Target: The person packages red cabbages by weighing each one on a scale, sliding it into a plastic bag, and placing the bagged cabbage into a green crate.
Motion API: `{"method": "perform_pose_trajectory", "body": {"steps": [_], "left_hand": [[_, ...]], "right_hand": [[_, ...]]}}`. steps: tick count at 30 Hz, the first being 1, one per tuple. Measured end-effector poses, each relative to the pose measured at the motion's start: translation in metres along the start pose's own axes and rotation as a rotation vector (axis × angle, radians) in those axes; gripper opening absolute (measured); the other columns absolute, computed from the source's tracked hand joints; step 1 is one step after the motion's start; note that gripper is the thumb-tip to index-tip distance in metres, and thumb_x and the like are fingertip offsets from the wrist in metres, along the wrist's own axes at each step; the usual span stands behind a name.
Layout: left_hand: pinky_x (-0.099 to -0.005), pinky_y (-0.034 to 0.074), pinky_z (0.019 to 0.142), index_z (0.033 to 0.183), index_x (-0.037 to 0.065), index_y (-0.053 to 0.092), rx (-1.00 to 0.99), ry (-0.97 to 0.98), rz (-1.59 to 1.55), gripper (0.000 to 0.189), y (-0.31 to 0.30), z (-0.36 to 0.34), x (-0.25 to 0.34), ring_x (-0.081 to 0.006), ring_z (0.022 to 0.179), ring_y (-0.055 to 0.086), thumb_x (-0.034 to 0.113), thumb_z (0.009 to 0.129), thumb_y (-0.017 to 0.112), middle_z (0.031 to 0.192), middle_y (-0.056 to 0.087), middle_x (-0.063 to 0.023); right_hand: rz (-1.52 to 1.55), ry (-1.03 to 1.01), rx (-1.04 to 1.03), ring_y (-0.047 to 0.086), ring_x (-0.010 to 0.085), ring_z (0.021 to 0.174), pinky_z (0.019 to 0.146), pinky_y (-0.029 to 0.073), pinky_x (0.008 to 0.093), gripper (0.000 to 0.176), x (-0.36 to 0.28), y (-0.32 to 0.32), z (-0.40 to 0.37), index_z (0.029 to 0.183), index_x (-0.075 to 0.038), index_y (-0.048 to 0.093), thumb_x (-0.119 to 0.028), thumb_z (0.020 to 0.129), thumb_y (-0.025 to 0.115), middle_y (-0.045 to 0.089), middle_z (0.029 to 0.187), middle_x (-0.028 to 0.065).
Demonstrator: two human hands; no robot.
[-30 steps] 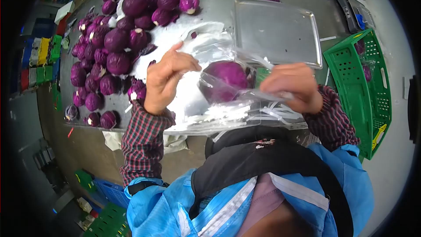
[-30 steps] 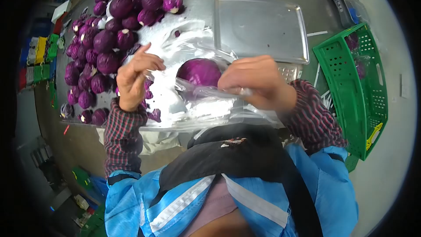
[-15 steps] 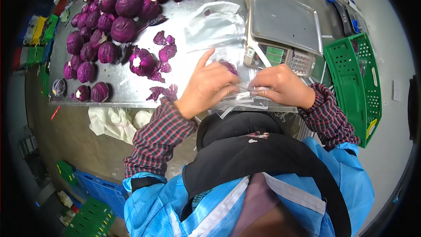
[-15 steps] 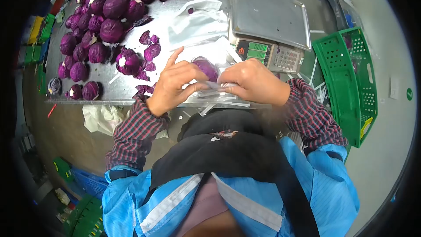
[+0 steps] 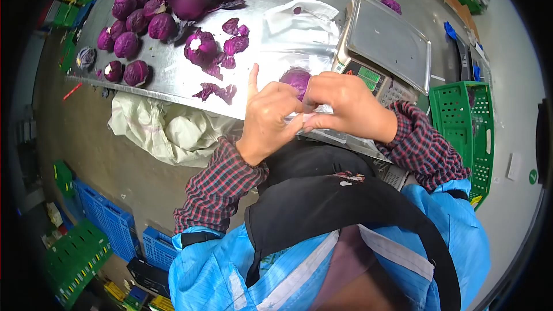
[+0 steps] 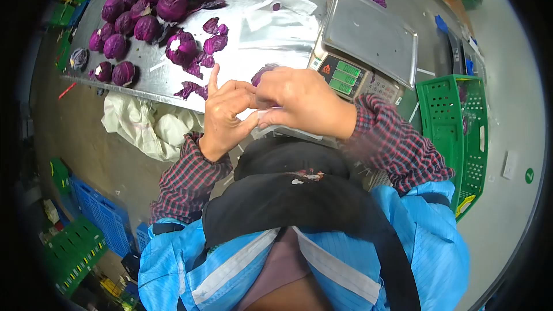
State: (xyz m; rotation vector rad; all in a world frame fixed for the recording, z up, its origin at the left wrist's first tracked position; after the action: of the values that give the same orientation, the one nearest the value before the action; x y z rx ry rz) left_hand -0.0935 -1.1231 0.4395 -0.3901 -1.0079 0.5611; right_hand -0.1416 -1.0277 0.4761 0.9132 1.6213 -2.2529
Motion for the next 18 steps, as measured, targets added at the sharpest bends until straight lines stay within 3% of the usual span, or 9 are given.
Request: {"method": "perform_pose_trajectory", "body": {"steps": [4,8,10,11,12,14,15,17,18], "left_hand": [[-0.0620,0.017,0.110,0.069,0.011,0.066,0.023,-0.018,0.083,0.014,0.000,-0.009,0.004,-0.0185,0.081,0.062,0.012,0.061,0.077,0.076,0.063,-0.0020],[-0.0620,0.018,0.110,0.068,0.011,0.066,-0.017,-0.004,0.091,0.013,0.003,-0.012,0.010,-0.0181,0.081,0.062,0.014,0.063,0.078,0.075,0.063,-0.0010],[-0.0610,0.019,0.109,0.068,0.012,0.067,-0.023,0.014,0.103,0.013,0.002,-0.013,0.020,-0.0173,0.080,0.062,0.017,0.065,0.079,0.073,0.063,0.0014],[-0.0610,0.019,0.109,0.068,0.012,0.067,-0.023,0.011,0.103,0.013,0.000,-0.016,0.020,-0.0173,0.080,0.062,0.017,0.065,0.079,0.073,0.063,0.0014],[-0.0607,0.020,0.109,0.068,0.012,0.067,-0.020,0.011,0.102,0.013,-0.005,-0.019,0.017,-0.0169,0.080,0.062,0.018,0.066,0.079,0.072,0.063,0.0025],[-0.0594,0.022,0.108,0.069,0.014,0.068,-0.014,0.022,0.119,0.015,-0.009,-0.027,0.013,-0.0158,0.083,0.062,0.021,0.064,0.080,0.074,0.064,0.0050],[-0.0594,0.022,0.108,0.069,0.014,0.068,-0.009,0.016,0.117,0.015,-0.009,-0.032,0.012,-0.0158,0.083,0.062,0.021,0.064,0.080,0.074,0.064,0.0050],[-0.0596,0.023,0.108,0.070,0.015,0.068,0.019,0.079,0.103,0.017,-0.010,-0.042,0.018,-0.0158,0.086,0.062,0.023,0.063,0.081,0.078,0.066,0.0056],[-0.0599,0.023,0.108,0.075,0.016,0.068,0.024,0.126,0.153,0.019,-0.011,-0.048,0.022,-0.0155,0.088,0.063,0.023,0.064,0.081,0.085,0.068,0.0065]], "right_hand": [[-0.228,-0.197,0.051,0.054,0.0276,0.078,0.067,0.044,0.0361,0.025,-0.028,0.001,-0.002,0.084,-0.006,0.056,-0.025,0.074,0.070,0.052,0.085,0.0077],[-0.160,-0.221,0.065,0.054,0.0251,0.076,0.068,0.043,0.0348,0.022,-0.029,0.004,-0.013,0.081,-0.005,0.056,-0.021,0.075,0.070,0.052,0.080,0.0077],[0.538,0.138,-0.070,0.052,0.0201,0.073,0.069,0.042,0.0355,0.021,-0.004,-0.005,-0.025,0.076,-0.004,0.055,-0.018,0.075,0.072,0.053,0.076,0.0066],[0.670,0.227,-0.008,0.050,0.0160,0.072,0.068,0.040,0.0328,0.025,-0.004,-0.036,-0.036,0.071,-0.004,0.054,-0.018,0.073,0.074,0.055,0.074,0.0049],[0.782,0.373,0.267,0.046,0.0134,0.068,0.066,0.039,0.0305,0.031,0.004,-0.072,-0.063,0.071,-0.007,0.051,-0.025,0.074,0.077,0.051,0.073,0.0012],[1.254,0.115,0.813,0.036,0.0110,0.064,0.066,0.036,0.0307,0.037,0.008,-0.146,-0.111,0.073,-0.014,0.044,-0.028,0.077,0.078,0.036,0.070,-0.0026],[1.284,-0.036,0.990,0.035,0.0116,0.067,0.065,0.035,0.0301,0.036,0.021,-0.196,-0.155,0.073,-0.015,0.045,-0.027,0.077,0.078,0.036,0.073,-0.0026],[1.086,0.155,0.927,0.044,0.0108,0.078,0.071,0.039,0.0289,0.028,0.057,-0.203,-0.224,0.078,-0.012,0.052,-0.026,0.080,0.076,0.044,0.082,-0.0016],[0.671,0.769,1.128,0.054,0.0143,0.083,0.073,0.046,0.0321,0.022,0.081,-0.166,-0.266,0.085,-0.007,0.060,-0.028,0.085,0.068,0.056,0.088,0.0023]]}}
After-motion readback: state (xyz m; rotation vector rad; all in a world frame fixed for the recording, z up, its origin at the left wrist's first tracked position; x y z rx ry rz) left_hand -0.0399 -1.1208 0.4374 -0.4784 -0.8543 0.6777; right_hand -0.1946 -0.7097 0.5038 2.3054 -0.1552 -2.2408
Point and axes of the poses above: each hand's wrist, its own z-axis towards the middle knuckle, its own y-axis out of the palm, x = y × z, the point moved 8 cm from there along z, towards the middle knuckle
